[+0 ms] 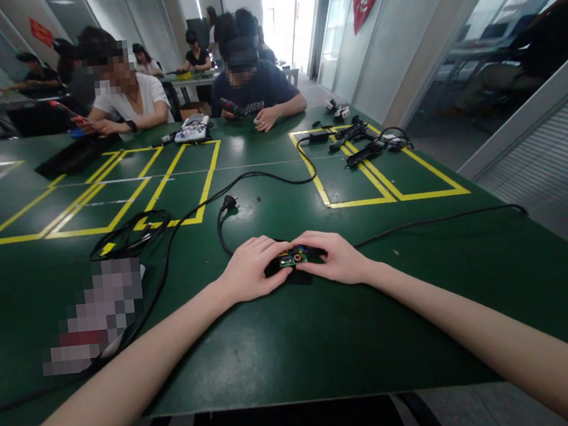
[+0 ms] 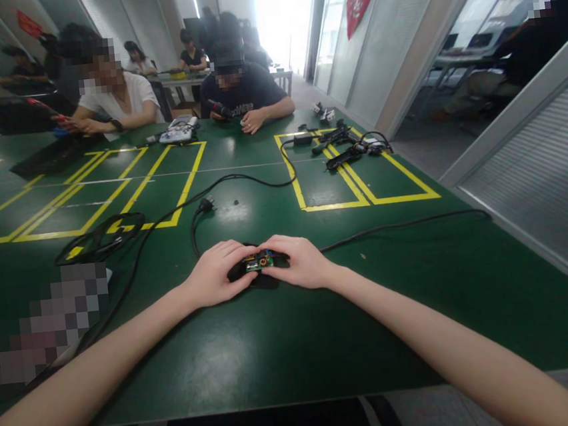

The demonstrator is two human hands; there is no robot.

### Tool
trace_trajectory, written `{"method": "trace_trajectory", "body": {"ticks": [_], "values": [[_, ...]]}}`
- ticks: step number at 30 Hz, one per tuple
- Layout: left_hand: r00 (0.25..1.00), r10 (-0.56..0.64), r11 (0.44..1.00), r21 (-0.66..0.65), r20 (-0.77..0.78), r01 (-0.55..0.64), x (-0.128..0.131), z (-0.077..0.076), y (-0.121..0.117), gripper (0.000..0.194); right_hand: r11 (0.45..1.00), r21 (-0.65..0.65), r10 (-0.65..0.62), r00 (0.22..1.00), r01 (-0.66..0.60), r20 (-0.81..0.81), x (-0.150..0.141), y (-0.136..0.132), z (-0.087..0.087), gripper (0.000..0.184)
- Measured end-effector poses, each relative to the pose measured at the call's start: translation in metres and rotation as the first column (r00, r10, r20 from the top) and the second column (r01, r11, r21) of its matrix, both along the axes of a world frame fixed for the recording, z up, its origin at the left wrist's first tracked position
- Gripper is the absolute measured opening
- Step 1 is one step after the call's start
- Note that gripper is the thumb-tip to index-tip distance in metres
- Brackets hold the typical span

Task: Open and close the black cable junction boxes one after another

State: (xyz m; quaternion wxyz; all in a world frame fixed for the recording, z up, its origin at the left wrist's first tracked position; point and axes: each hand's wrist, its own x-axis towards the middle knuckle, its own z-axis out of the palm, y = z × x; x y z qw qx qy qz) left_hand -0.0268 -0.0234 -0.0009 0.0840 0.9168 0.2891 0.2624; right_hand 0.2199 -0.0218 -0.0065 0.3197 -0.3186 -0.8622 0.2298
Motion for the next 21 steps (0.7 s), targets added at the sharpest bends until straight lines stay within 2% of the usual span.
{"method": "trace_trajectory", "body": {"ticks": [7,14,21], "values": [[0.997,0.048,0.998,-0.03,0.054,-0.047,0.0,-0.002,0.002,0.045,0.995,0.034,-0.093,0.995,0.093,-0.024,0.0,0.001,-0.006,0.028],[0.988,0.128,0.99,-0.063,0.082,-0.123,-0.003,-0.01,0.006,0.045,0.993,0.102,-0.055,0.996,0.062,-0.073,0.0,0.002,-0.007,0.033],[0.988,0.053,0.998,-0.042,0.145,-0.048,-0.002,-0.003,0.005,0.024,0.994,0.06,-0.083,0.991,0.09,-0.106,-0.001,0.002,-0.005,0.03]]}}
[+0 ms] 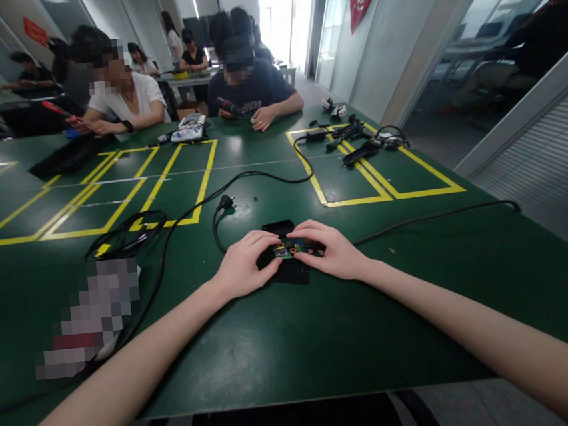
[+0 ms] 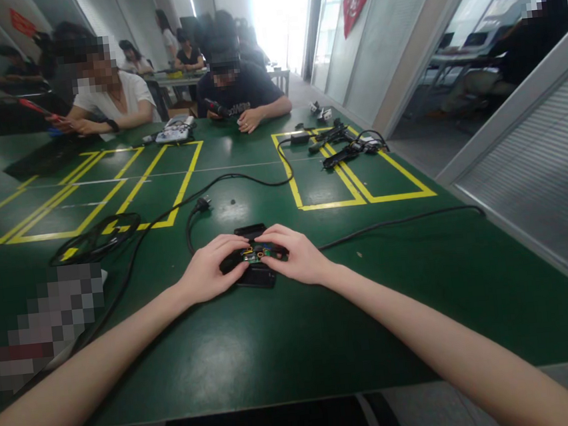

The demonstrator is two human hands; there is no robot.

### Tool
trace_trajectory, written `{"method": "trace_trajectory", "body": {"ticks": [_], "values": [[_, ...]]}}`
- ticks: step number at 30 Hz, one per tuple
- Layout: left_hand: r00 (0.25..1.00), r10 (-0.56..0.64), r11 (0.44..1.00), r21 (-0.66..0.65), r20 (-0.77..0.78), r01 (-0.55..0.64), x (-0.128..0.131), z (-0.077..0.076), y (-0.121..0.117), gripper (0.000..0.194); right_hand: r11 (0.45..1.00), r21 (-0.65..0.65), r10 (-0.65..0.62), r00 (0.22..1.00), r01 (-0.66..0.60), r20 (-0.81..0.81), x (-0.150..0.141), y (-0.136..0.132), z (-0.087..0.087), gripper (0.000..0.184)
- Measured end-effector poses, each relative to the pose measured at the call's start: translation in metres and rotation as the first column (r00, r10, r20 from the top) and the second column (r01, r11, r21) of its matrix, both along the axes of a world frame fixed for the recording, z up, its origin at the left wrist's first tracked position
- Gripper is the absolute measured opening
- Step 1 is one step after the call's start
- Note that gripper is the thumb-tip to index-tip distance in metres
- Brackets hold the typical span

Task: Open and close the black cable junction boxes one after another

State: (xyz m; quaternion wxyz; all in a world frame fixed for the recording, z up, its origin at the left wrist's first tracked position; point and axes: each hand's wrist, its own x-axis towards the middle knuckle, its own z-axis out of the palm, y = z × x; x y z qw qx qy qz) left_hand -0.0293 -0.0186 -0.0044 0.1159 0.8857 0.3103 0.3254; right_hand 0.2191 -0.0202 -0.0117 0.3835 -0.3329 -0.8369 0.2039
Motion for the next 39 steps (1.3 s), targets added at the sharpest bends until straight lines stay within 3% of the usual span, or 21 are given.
{"method": "trace_trajectory", "body": {"ticks": [5,10,16,25,30,39], "values": [[0.996,0.087,0.996,-0.001,-0.01,-0.087,-0.0005,0.0016,0.002,0.019,0.999,-0.04,0.012,1.0,-0.012,0.009,0.0003,-0.0002,-0.0002,0.036],[0.986,0.143,0.987,-0.066,-0.091,-0.149,-0.0013,-0.0014,0.0044,0.017,1.0,0.002,-0.009,0.999,0.009,0.049,0.0004,0.0009,-0.0007,0.025],[0.977,0.168,0.982,-0.066,-0.133,-0.178,-0.0012,-0.0051,0.0067,0.019,0.999,0.04,0.008,0.994,-0.012,0.109,0.0004,-0.0009,-0.003,0.056],[0.964,0.211,0.972,-0.074,-0.16,-0.225,-0.001,-0.0039,0.0065,0.022,0.996,-0.062,-0.067,0.996,0.07,0.062,0.0028,0.0047,-0.0026,0.067],[0.97,0.196,0.976,-0.068,-0.145,-0.207,-0.0009,-0.0026,0.006,0.016,0.995,-0.064,-0.071,0.995,0.075,0.071,0.004,0.0057,-0.0047,0.066],[0.961,0.214,0.975,-0.029,-0.174,-0.222,-0.0014,-0.0061,0.0086,0.021,0.998,-0.028,-0.061,0.992,0.064,0.11,0.0034,0.0034,-0.002,0.063]]}}
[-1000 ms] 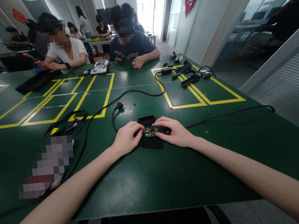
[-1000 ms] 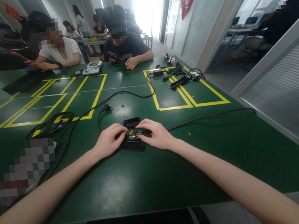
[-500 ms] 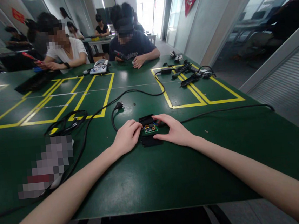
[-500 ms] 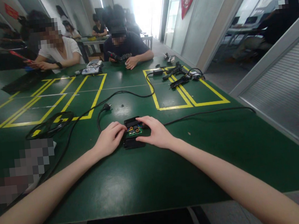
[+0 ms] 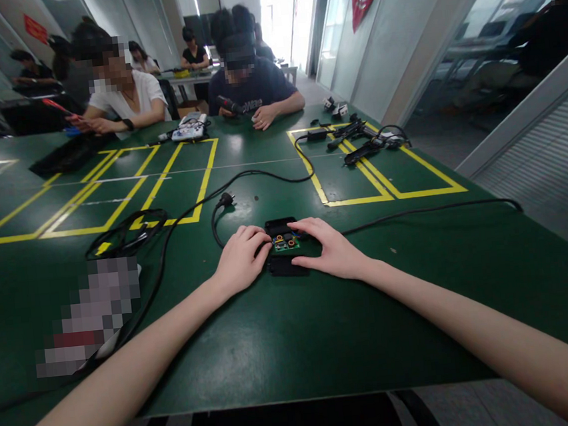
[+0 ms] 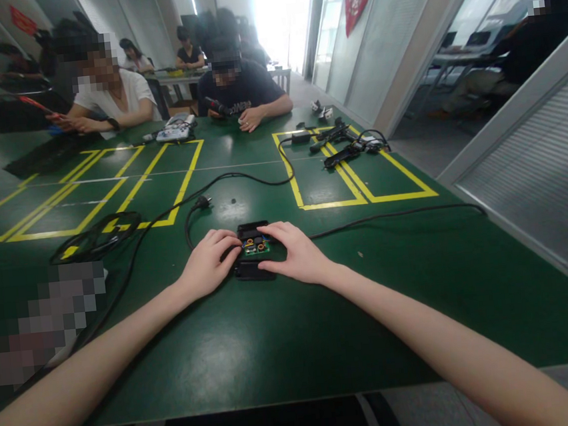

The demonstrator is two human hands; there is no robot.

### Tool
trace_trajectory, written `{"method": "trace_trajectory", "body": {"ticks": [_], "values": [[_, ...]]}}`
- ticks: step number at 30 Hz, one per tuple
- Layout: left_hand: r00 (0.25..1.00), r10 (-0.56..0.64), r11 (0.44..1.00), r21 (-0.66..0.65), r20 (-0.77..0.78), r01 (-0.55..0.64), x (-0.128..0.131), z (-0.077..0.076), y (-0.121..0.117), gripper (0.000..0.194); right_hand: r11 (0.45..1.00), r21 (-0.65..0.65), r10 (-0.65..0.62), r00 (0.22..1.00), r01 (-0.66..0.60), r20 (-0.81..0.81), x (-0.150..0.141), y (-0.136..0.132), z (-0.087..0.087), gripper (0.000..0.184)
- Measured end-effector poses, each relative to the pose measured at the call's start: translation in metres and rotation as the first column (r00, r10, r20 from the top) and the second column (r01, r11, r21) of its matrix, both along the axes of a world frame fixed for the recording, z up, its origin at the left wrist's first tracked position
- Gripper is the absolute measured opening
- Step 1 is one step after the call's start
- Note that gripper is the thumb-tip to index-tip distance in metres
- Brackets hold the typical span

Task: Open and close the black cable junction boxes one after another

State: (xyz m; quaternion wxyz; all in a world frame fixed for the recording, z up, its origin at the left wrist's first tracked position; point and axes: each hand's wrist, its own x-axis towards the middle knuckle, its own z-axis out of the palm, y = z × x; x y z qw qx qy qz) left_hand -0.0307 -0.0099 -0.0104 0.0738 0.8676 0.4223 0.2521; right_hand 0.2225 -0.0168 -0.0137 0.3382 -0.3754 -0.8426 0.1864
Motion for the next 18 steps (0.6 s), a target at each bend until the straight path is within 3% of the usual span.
{"method": "trace_trajectory", "body": {"ticks": [18], "values": [[1.0,-0.008,1.0,0.003,0.0,0.008,-0.0012,0.0002,0.0013,0.024,0.999,0.016,-0.036,0.999,0.037,-0.012,0.0006,0.0037,-0.0034,0.056]]}}
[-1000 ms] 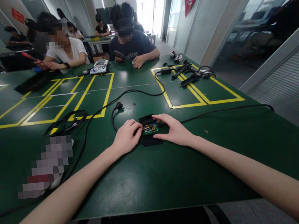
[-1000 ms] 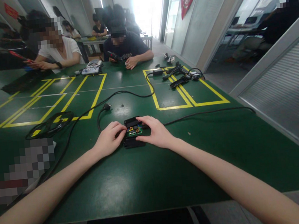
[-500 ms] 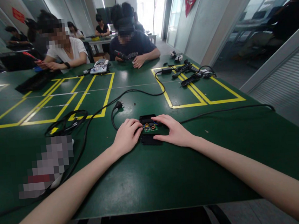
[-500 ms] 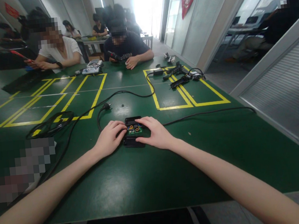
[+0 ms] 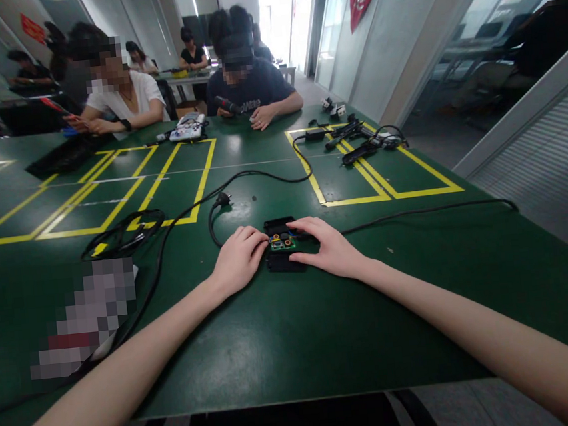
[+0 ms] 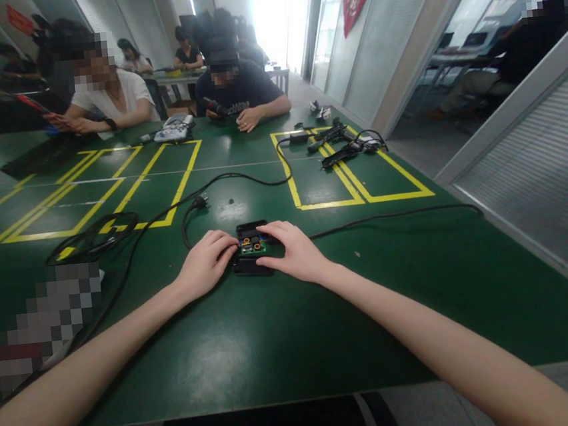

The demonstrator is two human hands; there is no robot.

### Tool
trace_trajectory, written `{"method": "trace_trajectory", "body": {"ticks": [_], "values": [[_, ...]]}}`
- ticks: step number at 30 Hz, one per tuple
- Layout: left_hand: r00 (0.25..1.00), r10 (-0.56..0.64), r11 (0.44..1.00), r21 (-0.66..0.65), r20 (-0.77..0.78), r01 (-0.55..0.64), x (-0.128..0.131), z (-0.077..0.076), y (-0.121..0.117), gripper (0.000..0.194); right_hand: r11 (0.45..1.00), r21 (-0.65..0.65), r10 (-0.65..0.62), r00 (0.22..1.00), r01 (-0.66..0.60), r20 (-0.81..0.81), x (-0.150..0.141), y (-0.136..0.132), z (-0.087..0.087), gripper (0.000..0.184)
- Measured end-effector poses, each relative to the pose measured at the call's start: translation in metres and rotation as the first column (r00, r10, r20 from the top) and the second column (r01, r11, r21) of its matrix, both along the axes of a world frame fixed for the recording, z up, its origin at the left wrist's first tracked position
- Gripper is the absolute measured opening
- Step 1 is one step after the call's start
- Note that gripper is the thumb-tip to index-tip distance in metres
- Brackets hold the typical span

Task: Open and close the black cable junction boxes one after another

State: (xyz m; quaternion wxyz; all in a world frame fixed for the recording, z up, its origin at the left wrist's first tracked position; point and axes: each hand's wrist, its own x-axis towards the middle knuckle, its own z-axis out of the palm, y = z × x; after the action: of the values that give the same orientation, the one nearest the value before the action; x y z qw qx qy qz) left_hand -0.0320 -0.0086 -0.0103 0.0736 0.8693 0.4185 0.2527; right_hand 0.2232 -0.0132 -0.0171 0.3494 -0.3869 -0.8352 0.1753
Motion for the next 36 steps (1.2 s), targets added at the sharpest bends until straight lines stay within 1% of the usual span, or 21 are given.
{"method": "trace_trajectory", "body": {"ticks": [6,10,13,16,20,23,27,30,36], "values": [[0.999,0.023,0.999,-0.026,0.035,-0.022,0.0,0.001,0.001,0.023,1.0,-0.013,0.019,1.0,-0.02,-0.024,-0.003,-0.001,0.0,0.043],[0.994,0.041,0.998,-0.056,0.103,-0.035,0.001,0.003,0.0,0.023,1.0,-0.003,0.004,0.998,-0.004,-0.061,-0.001,-0.001,0.001,0.031],[0.984,0.053,0.997,-0.062,0.168,-0.044,0.001,0.005,-0.002,0.023,0.999,0.026,-0.025,1.0,0.026,-0.016,0.008,0.003,0.001,0.026],[0.977,0.047,0.997,-0.062,0.207,-0.035,0.001,0.006,-0.004,0.022,0.998,0.045,-0.044,0.996,0.041,0.073,0.018,0.007,0.002,0.015],[0.966,0.041,0.996,-0.083,0.256,-0.021,0.001,0.009,-0.005,0.02,0.999,0.032,-0.03,0.994,0.027,0.108,0.023,0.007,0.006,0.016],[0.953,0.03,0.994,-0.11,0.302,0.004,0.002,0.013,-0.007,0.019,0.999,0.036,-0.004,0.997,0.001,0.083,0.021,0.003,0.008,0.017],[0.941,0.026,0.993,-0.115,0.338,0.014,0.001,0.016,-0.009,0.016,0.997,0.061,0.046,0.998,-0.049,0.048,0.02,-0.001,0.01,0.015],[0.943,0.0,0.993,-0.113,0.334,0.04,0.0,0.017,-0.009,0.016,0.994,0.061,0.084,0.995,-0.087,0.047,0.021,-0.003,0.013,0.014],[0.958,-0.014,0.989,-0.135,0.288,0.055,-0.001,0.015,-0.009,0.012,0.987,0.011,0.156,0.985,-0.158,0.077,0.02,-0.005,0.017,0.014]]}}
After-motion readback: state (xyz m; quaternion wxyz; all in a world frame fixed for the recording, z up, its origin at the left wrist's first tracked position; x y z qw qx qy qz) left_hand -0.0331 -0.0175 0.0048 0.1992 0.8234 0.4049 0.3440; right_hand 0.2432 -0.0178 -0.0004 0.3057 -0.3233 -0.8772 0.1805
